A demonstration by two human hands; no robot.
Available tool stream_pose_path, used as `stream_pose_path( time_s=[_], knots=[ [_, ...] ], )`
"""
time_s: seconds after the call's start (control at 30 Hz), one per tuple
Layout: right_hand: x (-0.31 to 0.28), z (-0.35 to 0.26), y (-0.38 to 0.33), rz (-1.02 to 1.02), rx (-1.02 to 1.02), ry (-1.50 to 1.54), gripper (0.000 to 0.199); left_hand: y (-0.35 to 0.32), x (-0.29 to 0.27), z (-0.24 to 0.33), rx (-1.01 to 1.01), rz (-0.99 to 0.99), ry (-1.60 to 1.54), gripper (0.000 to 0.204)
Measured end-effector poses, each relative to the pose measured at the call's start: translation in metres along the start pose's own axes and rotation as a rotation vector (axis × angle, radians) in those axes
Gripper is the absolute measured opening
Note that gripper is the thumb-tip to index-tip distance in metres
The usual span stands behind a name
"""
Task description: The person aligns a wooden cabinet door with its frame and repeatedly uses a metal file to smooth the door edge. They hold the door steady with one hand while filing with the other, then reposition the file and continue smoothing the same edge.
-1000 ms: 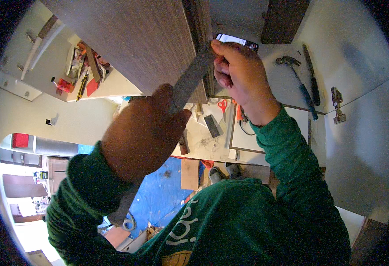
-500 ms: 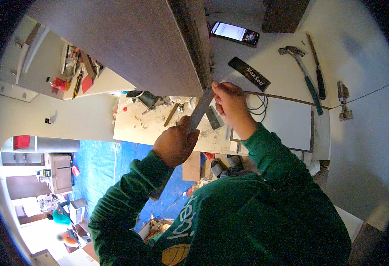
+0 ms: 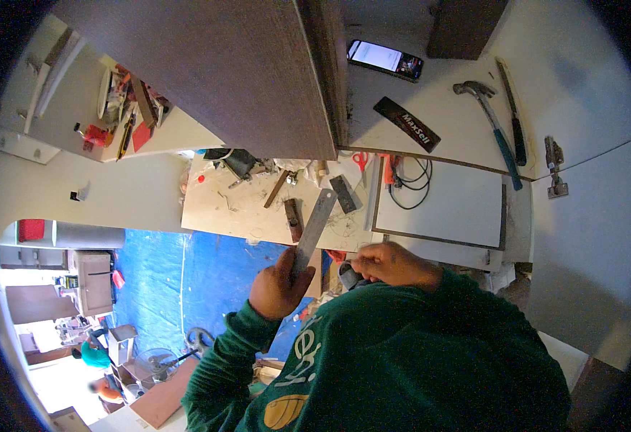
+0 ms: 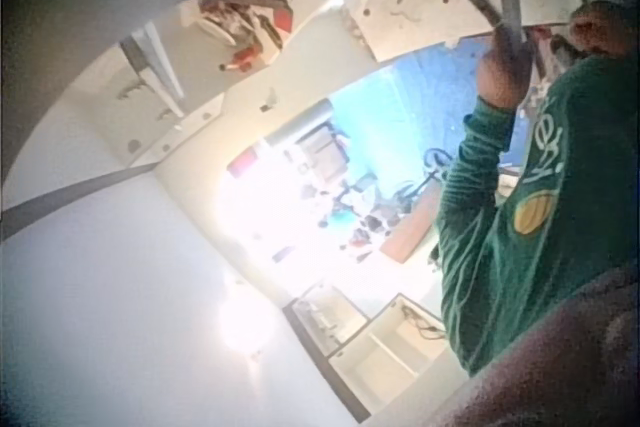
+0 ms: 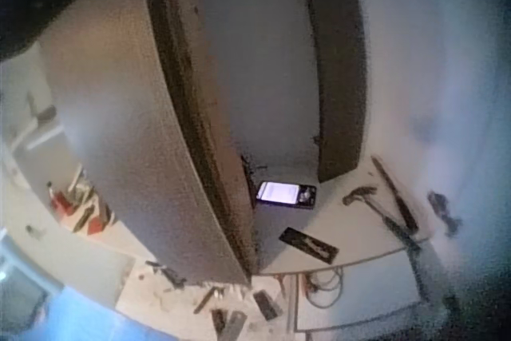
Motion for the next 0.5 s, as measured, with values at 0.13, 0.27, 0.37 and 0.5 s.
stream_pose_path(
  time_s=[0.13,0.27,0.37,0.5],
  knots=[
    [0.010,0.013,-0.018,-0.110,0.012,-0.056,0.036,-0.010,0.000,-0.019,-0.027,0.022,-0.029,0.040],
    [0.014,0.020,-0.023,-0.102,0.062,0.045,0.036,-0.014,-0.009,-0.017,-0.100,0.055,-0.131,0.035],
    [0.012,0.010,-0.021,-0.081,-0.008,0.013,0.035,-0.013,-0.010,-0.016,-0.109,0.064,-0.149,0.034],
    [0.012,-0.010,-0.006,-0.047,-0.022,0.013,0.035,-0.006,-0.006,-0.001,-0.060,0.068,-0.108,0.036]
  ],
)
Point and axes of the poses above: each hand's wrist, its own y-axis towards the middle knuckle, its own x-axis out of the palm, z = x × y, the point moved 9 cm from there along y, towards the middle knuckle, and after that the axes turned 10 degrees about -x, right-handed, at the moved point
